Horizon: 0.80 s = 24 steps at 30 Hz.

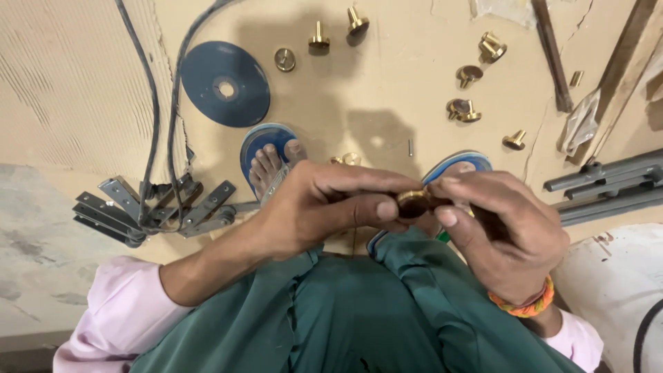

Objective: The person sits on the floor handling small brass knob-shaped hardware pieces, turning them over in their hands. They then hold a dark abrasive disc in one hand and rub a brass knob against its surface repeatedly to polish or smooth it, working on one piece at a time.

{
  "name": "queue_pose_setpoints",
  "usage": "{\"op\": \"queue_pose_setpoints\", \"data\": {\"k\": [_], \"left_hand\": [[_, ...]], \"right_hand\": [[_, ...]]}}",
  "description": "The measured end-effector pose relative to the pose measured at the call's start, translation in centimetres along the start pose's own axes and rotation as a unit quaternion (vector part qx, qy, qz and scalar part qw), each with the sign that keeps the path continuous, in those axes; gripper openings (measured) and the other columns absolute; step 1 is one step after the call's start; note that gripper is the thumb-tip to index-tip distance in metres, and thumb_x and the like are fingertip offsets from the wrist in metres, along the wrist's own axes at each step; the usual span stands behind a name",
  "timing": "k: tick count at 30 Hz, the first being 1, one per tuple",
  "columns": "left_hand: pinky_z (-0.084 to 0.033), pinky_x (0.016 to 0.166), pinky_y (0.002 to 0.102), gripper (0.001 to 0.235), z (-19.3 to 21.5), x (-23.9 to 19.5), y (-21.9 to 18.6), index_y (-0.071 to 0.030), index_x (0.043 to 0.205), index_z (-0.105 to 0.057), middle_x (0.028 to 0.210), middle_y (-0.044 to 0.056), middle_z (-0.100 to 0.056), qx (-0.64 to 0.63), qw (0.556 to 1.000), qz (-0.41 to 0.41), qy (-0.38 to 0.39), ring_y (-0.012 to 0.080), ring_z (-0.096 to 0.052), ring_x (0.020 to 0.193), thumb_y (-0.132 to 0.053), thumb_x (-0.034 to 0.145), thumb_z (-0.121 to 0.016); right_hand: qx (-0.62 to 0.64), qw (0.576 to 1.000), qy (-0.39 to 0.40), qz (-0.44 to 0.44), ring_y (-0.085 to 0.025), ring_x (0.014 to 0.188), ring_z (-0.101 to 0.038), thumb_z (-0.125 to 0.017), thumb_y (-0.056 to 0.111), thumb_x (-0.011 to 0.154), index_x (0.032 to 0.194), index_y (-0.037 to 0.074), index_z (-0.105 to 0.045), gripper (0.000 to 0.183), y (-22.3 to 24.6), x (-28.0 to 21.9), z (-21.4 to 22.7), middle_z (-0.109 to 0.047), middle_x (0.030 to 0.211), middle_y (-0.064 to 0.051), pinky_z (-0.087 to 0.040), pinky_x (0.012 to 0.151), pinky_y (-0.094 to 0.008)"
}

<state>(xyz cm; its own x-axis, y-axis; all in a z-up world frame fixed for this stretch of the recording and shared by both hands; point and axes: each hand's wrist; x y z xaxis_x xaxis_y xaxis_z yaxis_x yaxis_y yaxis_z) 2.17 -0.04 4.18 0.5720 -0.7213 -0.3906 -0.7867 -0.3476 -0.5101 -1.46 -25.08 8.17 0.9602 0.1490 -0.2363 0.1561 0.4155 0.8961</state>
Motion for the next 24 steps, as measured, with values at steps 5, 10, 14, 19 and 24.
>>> {"op": "queue_pose_setpoints", "data": {"k": [5,10,14,19,24], "left_hand": [[-0.06,0.11,0.037,0.033,-0.7,-0.2,0.0,0.001,0.139,-0.064,0.135,0.015,-0.072,0.071,0.997,-0.027,-0.028,0.0223,-0.07,0.126,-0.005,0.107,-0.063],[-0.059,0.115,0.035,0.032,-1.2,-0.3,0.0,0.001,0.14,-0.064,0.138,0.014,-0.071,0.042,0.998,-0.047,-0.03,0.0207,-0.069,0.13,-0.004,0.109,-0.063],[-0.062,0.108,0.032,0.031,-1.3,-0.1,0.3,0.001,0.139,-0.065,0.133,0.014,-0.074,0.062,0.996,-0.047,-0.048,0.0194,-0.071,0.123,-0.004,0.108,-0.065],[-0.065,0.1,0.029,0.031,-1.3,-0.1,1.2,-0.002,0.139,-0.066,0.133,0.012,-0.074,0.112,0.988,-0.089,-0.053,0.0157,-0.075,0.114,-0.008,0.109,-0.066],[-0.067,0.096,0.028,0.031,-1.9,-0.4,1.3,-0.003,0.139,-0.067,0.118,0.011,-0.078,0.097,0.988,-0.093,-0.08,0.0132,-0.077,0.104,-0.01,0.108,-0.068]], "right_hand": [[-0.023,1.0,-0.009,0.018,-0.023,0.102,-0.074,-0.079,0.001,0.09,0.119,-0.002,-0.068,0.03,0.2,0.0,0.1,-0.072,0.111,-0.017,-0.059,0.085,-0.028],[-0.07,0.994,-0.016,0.077,-0.028,0.097,-0.075,-0.083,0.0,0.079,0.112,-0.006,-0.067,0.037,0.8,0.9,-0.4,-0.069,0.108,-0.021,-0.062,0.082,-0.033],[-0.111,0.981,-0.022,0.156,-0.032,0.096,-0.074,-0.089,0.002,0.076,0.108,-0.005,-0.067,0.039,0.8,1.2,-0.8,-0.068,0.104,-0.021,-0.064,0.081,-0.037],[-0.162,0.973,-0.025,0.162,-0.031,0.089,-0.074,-0.09,0.0,0.074,0.105,-0.004,-0.07,0.038,0.5,1.0,-0.8,-0.069,0.1,-0.021,-0.06,0.075,-0.036],[-0.181,0.965,-0.028,0.19,-0.032,0.086,-0.073,-0.091,-0.002,0.075,0.104,-0.006,-0.069,0.036,0.4,0.8,-0.9,-0.07,0.096,-0.02,-0.06,0.074,-0.036]]}}
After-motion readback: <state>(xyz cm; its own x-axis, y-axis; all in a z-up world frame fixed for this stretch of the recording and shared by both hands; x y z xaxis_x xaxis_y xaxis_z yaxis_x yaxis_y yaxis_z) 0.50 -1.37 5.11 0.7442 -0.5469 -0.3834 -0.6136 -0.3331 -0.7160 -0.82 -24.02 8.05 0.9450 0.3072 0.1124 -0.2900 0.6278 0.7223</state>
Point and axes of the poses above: each hand's wrist, its own x-axis towards the middle knuckle, its own z-axis out of the back of the hand, y = z × x
